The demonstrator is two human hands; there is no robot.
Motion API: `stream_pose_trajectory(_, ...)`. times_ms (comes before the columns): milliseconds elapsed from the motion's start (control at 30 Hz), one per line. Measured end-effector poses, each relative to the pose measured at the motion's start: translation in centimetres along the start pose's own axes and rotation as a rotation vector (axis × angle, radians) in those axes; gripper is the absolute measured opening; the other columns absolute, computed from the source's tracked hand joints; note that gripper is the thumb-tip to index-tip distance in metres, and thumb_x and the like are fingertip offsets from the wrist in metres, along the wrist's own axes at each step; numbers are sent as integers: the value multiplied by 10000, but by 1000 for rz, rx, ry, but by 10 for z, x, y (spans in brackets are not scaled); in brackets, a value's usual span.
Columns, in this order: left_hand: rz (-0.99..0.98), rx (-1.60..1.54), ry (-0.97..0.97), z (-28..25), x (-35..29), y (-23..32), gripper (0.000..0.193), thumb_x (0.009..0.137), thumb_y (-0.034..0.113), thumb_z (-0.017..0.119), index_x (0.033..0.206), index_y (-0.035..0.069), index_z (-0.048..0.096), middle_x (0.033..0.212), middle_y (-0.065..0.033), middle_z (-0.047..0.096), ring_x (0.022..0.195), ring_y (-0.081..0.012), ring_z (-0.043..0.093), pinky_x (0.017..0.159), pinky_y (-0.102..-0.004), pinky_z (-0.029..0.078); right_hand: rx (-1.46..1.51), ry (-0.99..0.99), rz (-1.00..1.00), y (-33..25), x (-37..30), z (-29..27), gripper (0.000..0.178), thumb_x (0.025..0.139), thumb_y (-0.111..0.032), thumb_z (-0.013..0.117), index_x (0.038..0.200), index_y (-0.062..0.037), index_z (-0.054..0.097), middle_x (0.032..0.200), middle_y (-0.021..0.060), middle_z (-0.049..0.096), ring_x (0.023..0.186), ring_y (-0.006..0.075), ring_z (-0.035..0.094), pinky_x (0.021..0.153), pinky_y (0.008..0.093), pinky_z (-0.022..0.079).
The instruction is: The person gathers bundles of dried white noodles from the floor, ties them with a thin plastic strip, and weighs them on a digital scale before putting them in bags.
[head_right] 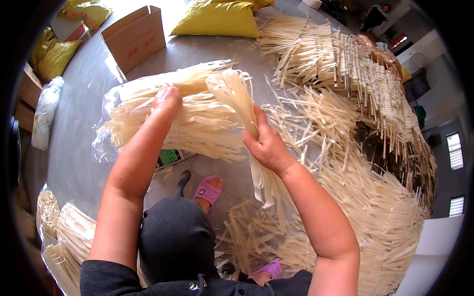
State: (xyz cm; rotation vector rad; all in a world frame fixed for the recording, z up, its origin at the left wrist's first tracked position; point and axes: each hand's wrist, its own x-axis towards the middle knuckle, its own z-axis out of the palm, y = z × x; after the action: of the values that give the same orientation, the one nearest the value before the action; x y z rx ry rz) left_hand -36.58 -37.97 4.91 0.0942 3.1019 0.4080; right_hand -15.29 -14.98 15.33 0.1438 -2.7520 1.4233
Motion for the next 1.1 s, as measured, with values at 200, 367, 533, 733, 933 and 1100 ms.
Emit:
stream_pose_trajectory(200, 126, 9, 2, -15, -36, 3, 399, 837, 109, 553, 1207, -20, 474, 1118, -256, 582, 1008, -387, 611, 855, -432, 508, -108, -171, -23, 11, 71, 38, 649, 878, -218, 548, 1439, -62, 262, 1075, 281, 622, 1044, 413, 594, 923, 410, 447)
stream_pose_trajectory(367, 91, -173, 52, -21, -37, -16, 446, 790, 92, 603, 1202, -35, 485, 1044, -218, 618, 904, -325, 640, 778, -379, 528, -191, -180, -169, 26, 109, 57, 595, 888, -172, 572, 1411, -32, 326, 1101, 246, 629, 1034, 344, 620, 898, 369, 459)
stream_pose_trajectory(533, -170, -1477, -112, -34, -38, -52, 509, 787, 61, 636, 1263, -32, 483, 914, -45, 628, 750, -108, 597, 697, -238, 509, -357, -267, -157, 44, 143, 53, 579, 895, -164, 586, 1423, -136, 349, 1142, 195, 621, 1029, 323, 619, 888, 358, 483)
stream_pose_trajectory(733, -97, -1625, 8, -36, -43, -50, 517, 777, 18, 622, 1275, -40, 492, 897, -58, 623, 714, -97, 565, 671, -225, 484, -785, -406, -469, 49, 157, 67, 641, 839, -124, 607, 1417, -249, 361, 1015, 147, 617, 901, 324, 626, 798, 404, 514)
stream_pose_trajectory(933, 107, -1027, 127, -49, -52, -38, 425, 817, 3, 602, 1239, 34, 576, 864, 2, 605, 771, -62, 563, 744, -215, 485, -1035, -481, -391, 19, 177, 81, 567, 887, -95, 490, 1420, -249, 373, 926, 124, 602, 846, 285, 631, 768, 391, 506)
stream_pose_trajectory(1100, 147, -728, 189, -52, -57, -27, 400, 830, 15, 597, 1226, 71, 591, 832, -8, 620, 777, -79, 588, 761, -242, 504, -1056, -518, -468, 1, 188, 139, 533, 938, -156, 447, 1458, -161, 330, 1025, 121, 613, 969, 268, 634, 844, 386, 488)
